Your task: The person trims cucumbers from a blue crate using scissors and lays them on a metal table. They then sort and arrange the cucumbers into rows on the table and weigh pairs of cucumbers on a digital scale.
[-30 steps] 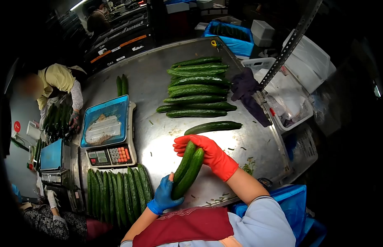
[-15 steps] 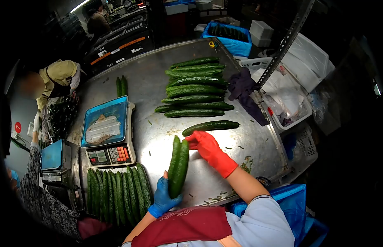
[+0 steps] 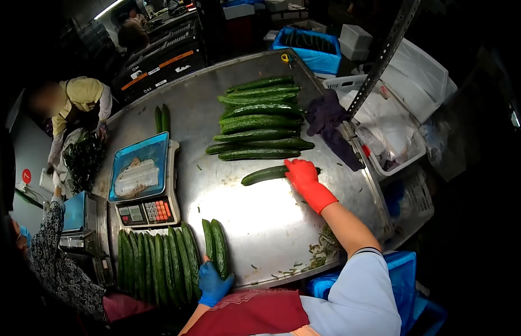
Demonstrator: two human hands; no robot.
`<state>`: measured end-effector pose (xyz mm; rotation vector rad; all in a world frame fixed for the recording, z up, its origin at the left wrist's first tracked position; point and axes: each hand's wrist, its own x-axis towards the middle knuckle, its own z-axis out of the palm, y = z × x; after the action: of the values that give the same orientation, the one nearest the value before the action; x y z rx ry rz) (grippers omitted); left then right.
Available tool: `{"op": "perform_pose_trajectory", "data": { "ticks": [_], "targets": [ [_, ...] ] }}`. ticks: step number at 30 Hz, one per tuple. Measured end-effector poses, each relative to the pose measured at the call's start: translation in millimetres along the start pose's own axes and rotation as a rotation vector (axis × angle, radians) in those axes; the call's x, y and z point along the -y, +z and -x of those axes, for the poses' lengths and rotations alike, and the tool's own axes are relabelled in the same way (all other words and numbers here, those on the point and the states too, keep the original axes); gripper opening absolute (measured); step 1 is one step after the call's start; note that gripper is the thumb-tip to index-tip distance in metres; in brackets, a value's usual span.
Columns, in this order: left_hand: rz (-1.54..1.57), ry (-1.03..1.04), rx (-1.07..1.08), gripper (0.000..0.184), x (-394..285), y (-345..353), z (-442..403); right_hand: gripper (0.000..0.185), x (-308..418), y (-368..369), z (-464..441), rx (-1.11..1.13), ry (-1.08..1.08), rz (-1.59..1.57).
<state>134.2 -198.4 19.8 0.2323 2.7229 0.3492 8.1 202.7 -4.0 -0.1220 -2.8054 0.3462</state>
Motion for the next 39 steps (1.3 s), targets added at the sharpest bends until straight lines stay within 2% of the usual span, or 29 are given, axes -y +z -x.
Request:
{"op": "perform_pose_trajectory", "data": {
  "ticks": [1,4,7,10,12,14,18,20,21,24,26,28,30,33,36,37,39],
  "targets": [
    [0.006,-0.039,0.051,0.111,-1.0,0.4,2.2,0.038,-2.0,4.2,-1.3,0.141,0.011,-0.069],
    [-0.142,0.089,-0.053,0.111,8.0,20.9,2.6,0.032,22.3,14.0,4.0,0.249,-0.154,-0.225],
    [-0.15,0.115,-0.058,0.098,-1.2,14.7,2.6,0.031,42.1,13.2,-14.2,0.425,-0.204,-0.13],
    [-0.043,0.159,-0.083,0.1,7.4,20.7,0.7,0.032,39.7,3.3,-60.6,0.128,-0.234,-0.22],
    [-0.013,0.182,-0.102,0.1,7.0,19.3,1.2,0.036,36.3,-15.8,-99.7,-0.247,-0.307,-0.233],
    [-0.002,0.199,-0.109,0.101,8.5,18.5,2.1,0.041,25.3,-12.9,-138.3,-0.399,-0.346,0.033],
    [-0.012,0.217,-0.095,0.103,11.5,17.7,0.0,0.042,18.3,-25.0,-166.9,0.108,-0.234,0.116],
    [0.027,0.21,-0.083,0.103,10.2,16.8,1.2,0.041,9.4,-24.0,-172.9,0.061,-0.418,0.12],
    [0.017,0.214,-0.089,0.103,10.5,16.2,2.0,0.04,18.1,-31.6,-165.2,-0.018,-0.439,0.103],
    [-0.002,0.2,-0.069,0.102,10.6,19.1,1.6,0.039,58.8,-48.4,-131.3,-0.01,-0.541,0.021],
    [0.011,0.2,-0.084,0.102,10.8,19.7,1.4,0.038,82.8,-46.2,-106.5,0.203,-0.554,-0.057],
    [0.008,0.212,-0.103,0.102,12.8,22.3,0.9,0.03,77.9,-6.8,-83.8,0.247,-0.565,-0.126],
    [-0.005,0.225,-0.125,0.102,16.8,27.3,-0.2,0.035,59.7,33.2,-71.3,0.425,-0.444,-0.119],
    [0.011,0.259,-0.166,0.101,21.1,32.7,-1.6,0.058,45.2,38.5,-62.3,0.542,-0.354,-0.302],
    [0.028,0.244,-0.145,0.102,18.3,29.0,-0.5,0.074,44.1,34.7,-47.1,0.353,-0.455,-0.395],
    [0.018,0.237,-0.143,0.102,17.1,27.5,-0.1,0.087,45.1,30.5,-43.2,0.365,-0.494,-0.305],
    [0.0,0.23,-0.139,0.102,15.0,25.4,-0.2,0.089,58.5,14.9,-34.1,0.489,-0.372,-0.153]
  ]
}}
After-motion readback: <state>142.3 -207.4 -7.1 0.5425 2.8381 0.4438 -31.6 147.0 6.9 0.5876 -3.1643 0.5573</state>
